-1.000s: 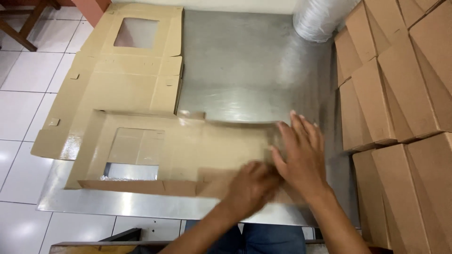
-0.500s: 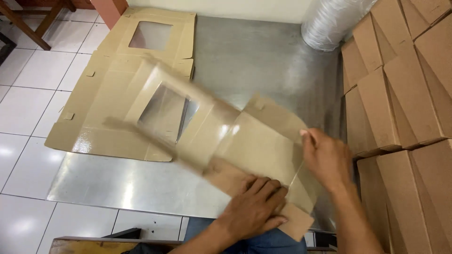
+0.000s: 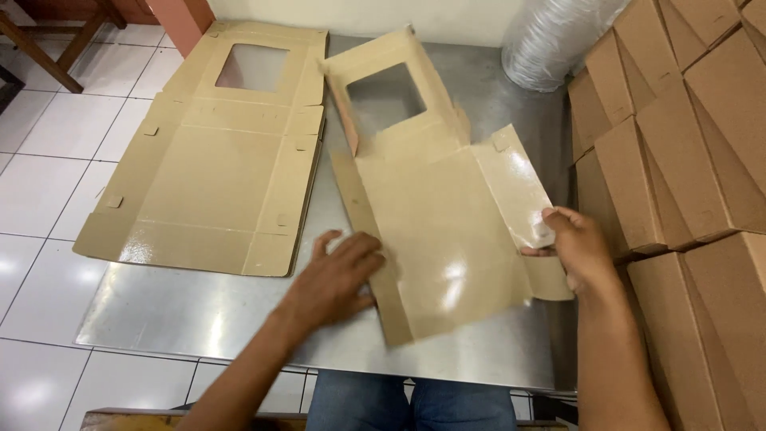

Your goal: The person assembles a flat cardboard box with a clear window on the lid. They fold the side flaps, interlock the tabs, and secure the lid onto the base to form a finished box.

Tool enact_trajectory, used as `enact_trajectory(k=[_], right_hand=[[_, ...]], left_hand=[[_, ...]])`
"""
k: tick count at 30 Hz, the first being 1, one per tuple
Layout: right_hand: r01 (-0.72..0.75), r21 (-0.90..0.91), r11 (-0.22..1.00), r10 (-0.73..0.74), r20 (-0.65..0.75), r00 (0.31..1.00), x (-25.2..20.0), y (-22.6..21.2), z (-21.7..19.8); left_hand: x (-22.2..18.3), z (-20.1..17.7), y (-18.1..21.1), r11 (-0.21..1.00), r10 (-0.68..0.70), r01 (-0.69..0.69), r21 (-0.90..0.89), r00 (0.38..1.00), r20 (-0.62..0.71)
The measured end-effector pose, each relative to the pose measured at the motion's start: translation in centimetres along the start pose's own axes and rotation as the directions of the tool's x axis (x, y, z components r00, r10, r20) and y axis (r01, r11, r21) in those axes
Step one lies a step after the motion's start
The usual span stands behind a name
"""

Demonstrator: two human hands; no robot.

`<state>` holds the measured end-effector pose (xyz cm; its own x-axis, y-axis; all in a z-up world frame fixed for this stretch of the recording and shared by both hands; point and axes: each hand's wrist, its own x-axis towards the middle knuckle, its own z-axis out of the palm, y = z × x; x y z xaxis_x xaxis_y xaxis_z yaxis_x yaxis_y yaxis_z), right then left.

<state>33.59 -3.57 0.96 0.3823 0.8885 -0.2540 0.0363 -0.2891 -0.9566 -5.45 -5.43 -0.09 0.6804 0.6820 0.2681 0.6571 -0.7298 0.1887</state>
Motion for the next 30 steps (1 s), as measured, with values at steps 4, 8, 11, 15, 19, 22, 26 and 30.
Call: enact_trajectory(k=[4, 8, 11, 15, 19, 22, 26, 30], right_hand=[[-0.106, 0.088, 0.990, 0.103, 0.033, 0.994, -0.3, -1.3, 2.0], [-0.193, 0.191, 0.963, 0.187, 0.045, 0.981, 0.2, -0.3, 3.8], [-0.219, 0.229, 0.948, 0.199, 0.106, 0.974, 3.6, 4.8, 2.6], [-0.205, 0.248, 0.947, 0.163, 0.181, 0.970, 3.1, 4.9, 2.5], [-0.146, 0.186, 0.972, 0.121, 0.140, 0.983, 0.8, 2.8, 3.8], [-0.009, -0.015, 1.000, 0.010, 0.062, 0.998, -1.0, 1.2, 4.8], [0.168, -0.083, 0.982, -0.164, 0.050, 0.985, -3.1, -0.7, 5.7], [0.219, -0.073, 0.973, -0.216, 0.056, 0.975, -3.7, -0.9, 5.9]], left_hand=[[-0.7, -0.6, -2.9, 0.993, -0.120, 0.121, 0.019, 0.993, -0.013], [-1.0, -1.3, -2.9, 0.973, -0.225, 0.224, -0.052, 0.974, -0.018], [-1.0, -3.2, -0.9, 0.945, -0.268, 0.285, -0.161, 0.956, 0.120], [-1.4, -4.8, 0.8, 0.860, -0.314, 0.416, -0.296, 0.888, 0.335], [-1.7, -3.5, 0.0, 0.863, -0.345, 0.407, -0.299, 0.907, 0.240], [-1.5, -2.9, -0.4, 0.851, -0.359, 0.406, -0.333, 0.913, 0.196], [0.3, -2.8, -0.1, 0.824, -0.460, 0.443, -0.353, 0.887, 0.041], [3.1, -3.1, -0.1, 0.820, -0.492, 0.377, -0.431, 0.849, -0.194]])
